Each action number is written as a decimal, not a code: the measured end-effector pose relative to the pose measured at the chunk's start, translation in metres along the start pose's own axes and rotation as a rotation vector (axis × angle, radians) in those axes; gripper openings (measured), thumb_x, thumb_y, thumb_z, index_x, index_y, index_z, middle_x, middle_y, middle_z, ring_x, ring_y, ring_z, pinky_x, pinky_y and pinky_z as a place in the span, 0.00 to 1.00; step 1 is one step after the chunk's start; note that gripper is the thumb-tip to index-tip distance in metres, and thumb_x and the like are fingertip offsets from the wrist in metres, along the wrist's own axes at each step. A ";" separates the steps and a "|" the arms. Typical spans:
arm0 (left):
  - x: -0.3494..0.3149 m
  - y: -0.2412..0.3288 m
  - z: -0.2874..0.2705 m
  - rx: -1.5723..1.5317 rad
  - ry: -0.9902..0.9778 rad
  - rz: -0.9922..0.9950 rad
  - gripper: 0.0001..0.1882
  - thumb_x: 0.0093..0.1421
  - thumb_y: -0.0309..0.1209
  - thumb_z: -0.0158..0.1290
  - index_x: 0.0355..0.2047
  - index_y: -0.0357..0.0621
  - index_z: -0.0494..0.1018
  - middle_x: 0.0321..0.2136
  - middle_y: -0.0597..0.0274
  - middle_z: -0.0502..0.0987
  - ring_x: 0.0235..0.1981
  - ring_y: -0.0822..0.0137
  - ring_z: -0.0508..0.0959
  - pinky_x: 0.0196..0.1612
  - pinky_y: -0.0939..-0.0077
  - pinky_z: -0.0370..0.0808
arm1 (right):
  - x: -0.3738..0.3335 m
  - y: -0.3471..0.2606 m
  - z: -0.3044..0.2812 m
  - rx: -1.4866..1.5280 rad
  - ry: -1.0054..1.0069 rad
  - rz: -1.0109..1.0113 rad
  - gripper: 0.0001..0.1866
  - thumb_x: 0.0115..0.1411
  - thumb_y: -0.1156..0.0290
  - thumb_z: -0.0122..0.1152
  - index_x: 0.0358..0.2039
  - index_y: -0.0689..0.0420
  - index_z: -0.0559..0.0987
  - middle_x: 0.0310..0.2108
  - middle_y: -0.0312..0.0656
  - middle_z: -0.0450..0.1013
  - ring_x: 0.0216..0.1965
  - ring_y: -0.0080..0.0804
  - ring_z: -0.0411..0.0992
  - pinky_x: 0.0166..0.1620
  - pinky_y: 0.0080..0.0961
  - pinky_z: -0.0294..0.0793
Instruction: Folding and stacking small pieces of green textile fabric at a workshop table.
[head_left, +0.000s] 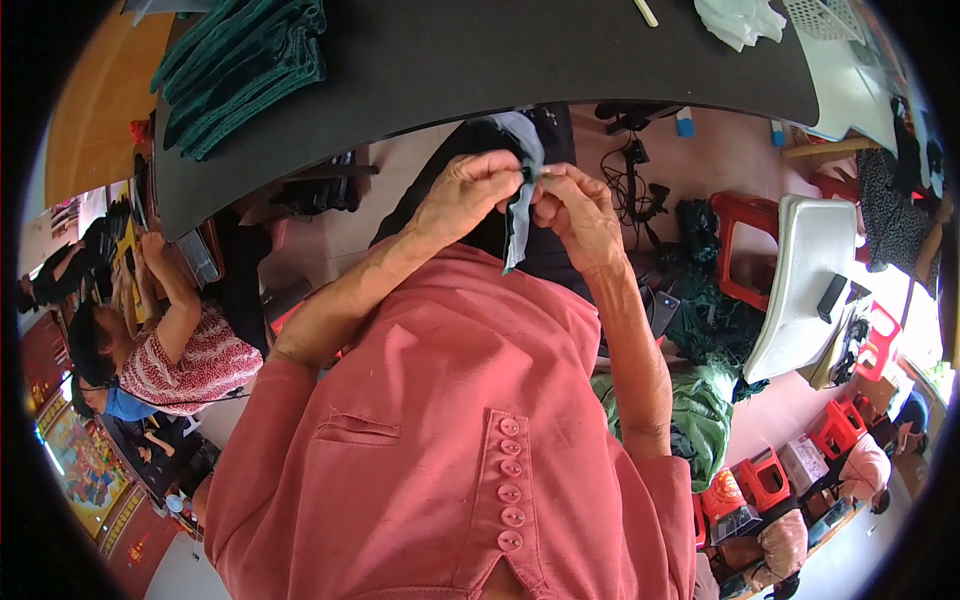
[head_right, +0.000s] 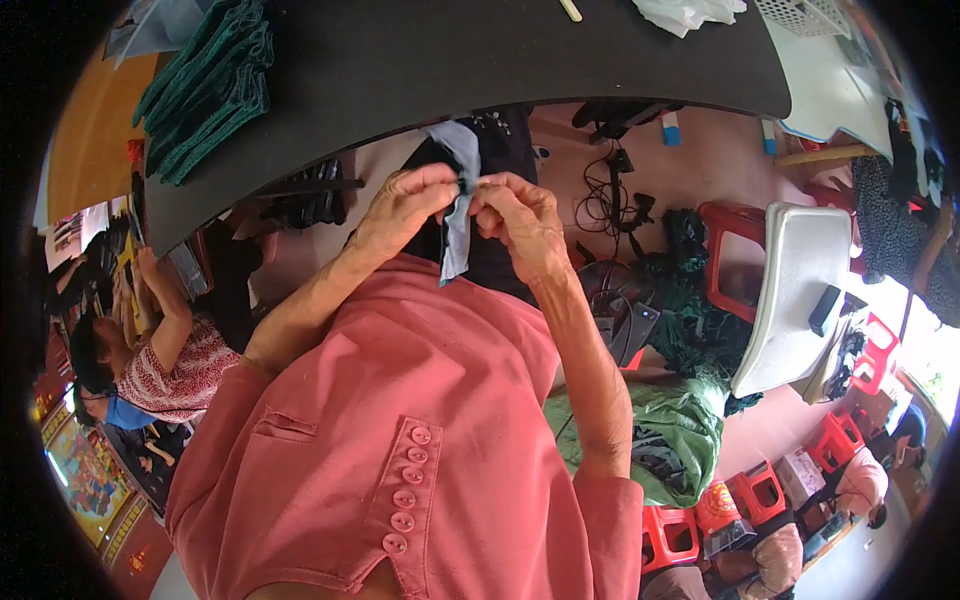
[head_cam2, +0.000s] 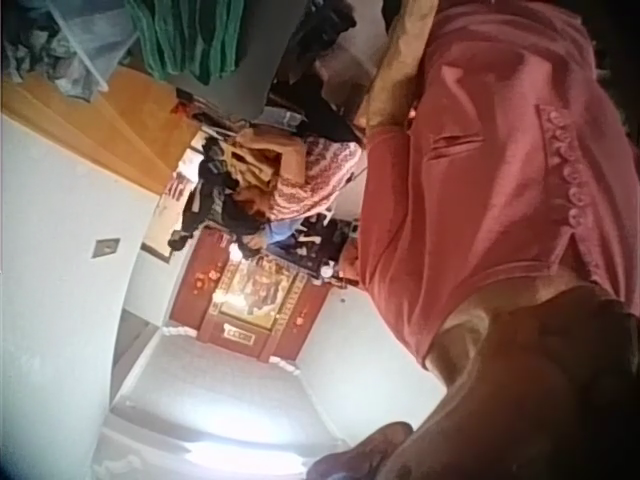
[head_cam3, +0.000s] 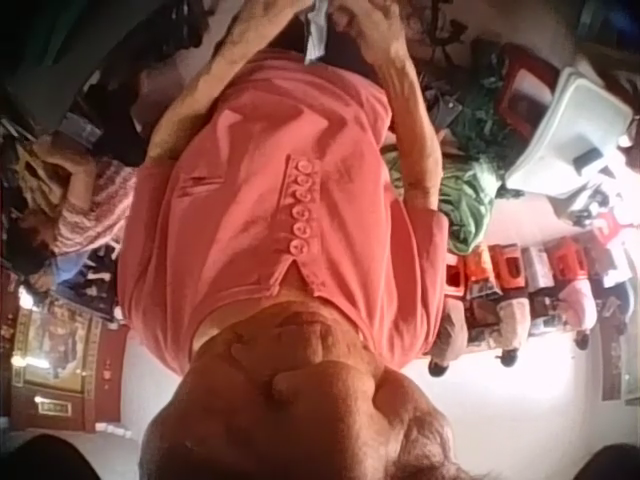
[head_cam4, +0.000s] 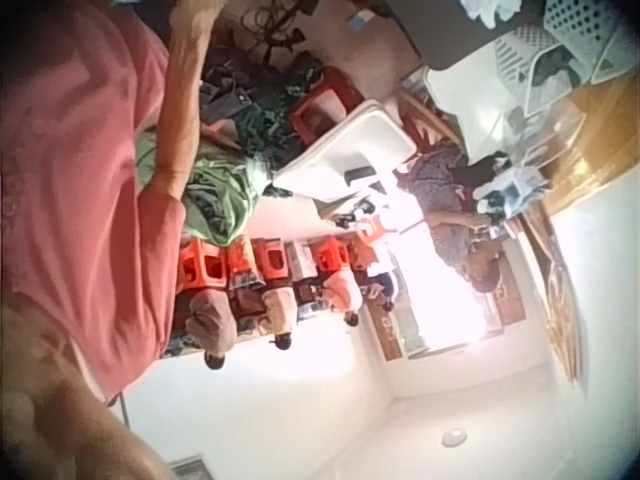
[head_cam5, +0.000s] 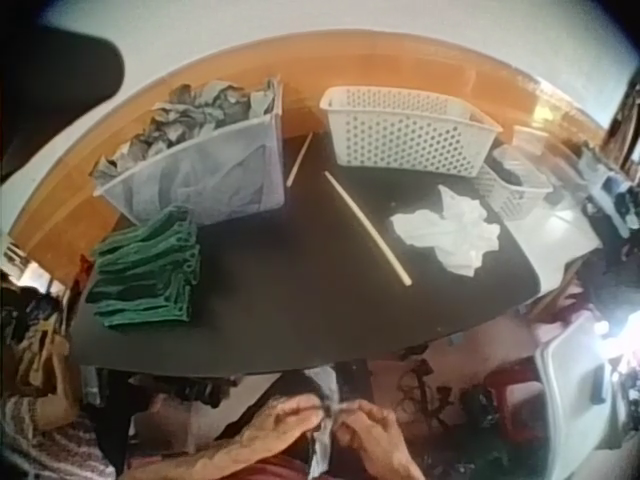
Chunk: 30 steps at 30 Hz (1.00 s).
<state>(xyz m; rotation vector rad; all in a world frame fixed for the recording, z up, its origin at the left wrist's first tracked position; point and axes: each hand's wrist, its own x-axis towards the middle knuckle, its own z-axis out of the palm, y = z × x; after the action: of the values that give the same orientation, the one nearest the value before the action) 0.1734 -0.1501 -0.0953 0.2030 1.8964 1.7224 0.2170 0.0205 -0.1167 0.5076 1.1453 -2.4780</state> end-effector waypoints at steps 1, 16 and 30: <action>-0.002 0.000 0.001 0.047 -0.012 0.008 0.08 0.57 0.29 0.47 0.27 0.38 0.72 0.16 0.68 0.68 0.20 0.78 0.67 0.24 0.79 0.65 | -0.001 -0.001 0.002 0.001 -0.001 0.002 0.09 0.57 0.68 0.58 0.31 0.62 0.77 0.22 0.33 0.71 0.21 0.16 0.65 0.27 0.14 0.65; -0.017 0.008 0.002 0.201 0.066 0.140 0.06 0.58 0.28 0.49 0.30 0.37 0.70 0.17 0.63 0.68 0.19 0.75 0.68 0.23 0.78 0.65 | 0.012 -0.003 0.010 -0.418 -0.017 -0.282 0.14 0.52 0.80 0.59 0.41 0.58 0.72 0.24 0.30 0.70 0.24 0.14 0.66 0.27 0.15 0.67; -0.013 0.019 0.002 0.691 0.116 0.519 0.06 0.49 0.17 0.50 0.29 0.35 0.68 0.22 0.52 0.70 0.25 0.53 0.71 0.29 0.64 0.69 | 0.026 0.021 0.023 -0.148 0.059 -0.336 0.20 0.55 0.77 0.57 0.49 0.54 0.70 0.34 0.34 0.71 0.33 0.21 0.70 0.31 0.24 0.72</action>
<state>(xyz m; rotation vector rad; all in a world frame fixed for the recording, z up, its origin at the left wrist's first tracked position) 0.1800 -0.1513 -0.0735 0.9401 2.6344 1.2990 0.2006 -0.0149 -0.1286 0.3730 1.5334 -2.6394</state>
